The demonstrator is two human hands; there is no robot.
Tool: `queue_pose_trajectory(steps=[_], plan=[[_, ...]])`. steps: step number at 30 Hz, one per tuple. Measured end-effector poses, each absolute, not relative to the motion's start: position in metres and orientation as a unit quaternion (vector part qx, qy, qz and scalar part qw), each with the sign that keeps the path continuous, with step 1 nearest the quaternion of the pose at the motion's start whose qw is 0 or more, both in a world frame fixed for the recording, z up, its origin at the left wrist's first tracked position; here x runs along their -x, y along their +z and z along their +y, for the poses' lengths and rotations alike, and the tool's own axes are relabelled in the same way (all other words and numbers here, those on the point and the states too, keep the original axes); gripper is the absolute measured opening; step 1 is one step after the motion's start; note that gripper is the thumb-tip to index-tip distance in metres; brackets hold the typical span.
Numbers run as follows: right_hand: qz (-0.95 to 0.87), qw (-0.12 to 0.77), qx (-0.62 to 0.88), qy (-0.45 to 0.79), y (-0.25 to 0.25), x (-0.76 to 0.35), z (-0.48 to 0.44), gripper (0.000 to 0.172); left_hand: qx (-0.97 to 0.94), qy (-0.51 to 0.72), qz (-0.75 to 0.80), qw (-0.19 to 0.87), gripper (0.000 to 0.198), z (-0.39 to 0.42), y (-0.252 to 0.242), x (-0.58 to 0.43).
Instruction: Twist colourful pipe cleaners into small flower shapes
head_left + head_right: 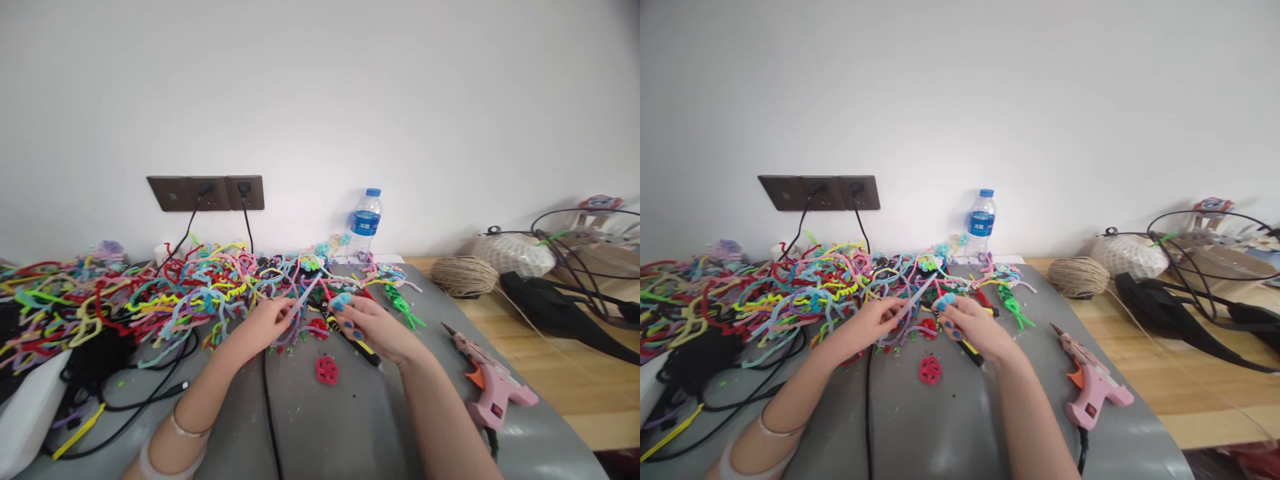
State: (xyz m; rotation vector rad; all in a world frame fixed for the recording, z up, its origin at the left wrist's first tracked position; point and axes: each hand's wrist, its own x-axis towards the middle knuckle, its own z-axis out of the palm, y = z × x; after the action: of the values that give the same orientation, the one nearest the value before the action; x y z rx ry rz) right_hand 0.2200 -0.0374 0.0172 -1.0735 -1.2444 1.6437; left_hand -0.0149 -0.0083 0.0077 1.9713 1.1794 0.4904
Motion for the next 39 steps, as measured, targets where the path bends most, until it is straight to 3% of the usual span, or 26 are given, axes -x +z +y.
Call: queue_pose_trajectory(steps=[5, 9, 11, 14, 27, 39], plan=[[-0.508, 0.329, 0.349, 0.716, 0.004, -0.199, -0.042, 0.043, -0.81, 0.238, 0.434, 0.314, 0.037, -0.012, 0.018, 0.014], [-0.573, 0.256, 0.321, 0.709, 0.008, -0.202, -0.045, 0.045, -0.841, 0.185, 0.327, 0.39, 0.062, -0.021, 0.03, 0.014], [-0.603, 0.213, 0.313, 0.702, 0.011, -0.204, -0.046, 0.045, -0.848, 0.165, 0.295, 0.407, 0.064, -0.024, 0.03, 0.011], [-0.627, 0.177, 0.309, 0.693, 0.015, -0.206, -0.048, 0.046, -0.855, 0.17, 0.282, 0.401, 0.055, -0.026, 0.029, 0.007], [-0.556, 0.204, 0.313, 0.743, 0.023, -0.206, -0.063, 0.046, -0.858, 0.251, 0.258, 0.366, 0.026, -0.034, 0.03, -0.002], [-0.548, 0.22, 0.296, 0.751, 0.026, -0.204, -0.062, 0.042, -0.813, 0.274, 0.247, 0.451, 0.01, -0.028, 0.024, 0.0]])
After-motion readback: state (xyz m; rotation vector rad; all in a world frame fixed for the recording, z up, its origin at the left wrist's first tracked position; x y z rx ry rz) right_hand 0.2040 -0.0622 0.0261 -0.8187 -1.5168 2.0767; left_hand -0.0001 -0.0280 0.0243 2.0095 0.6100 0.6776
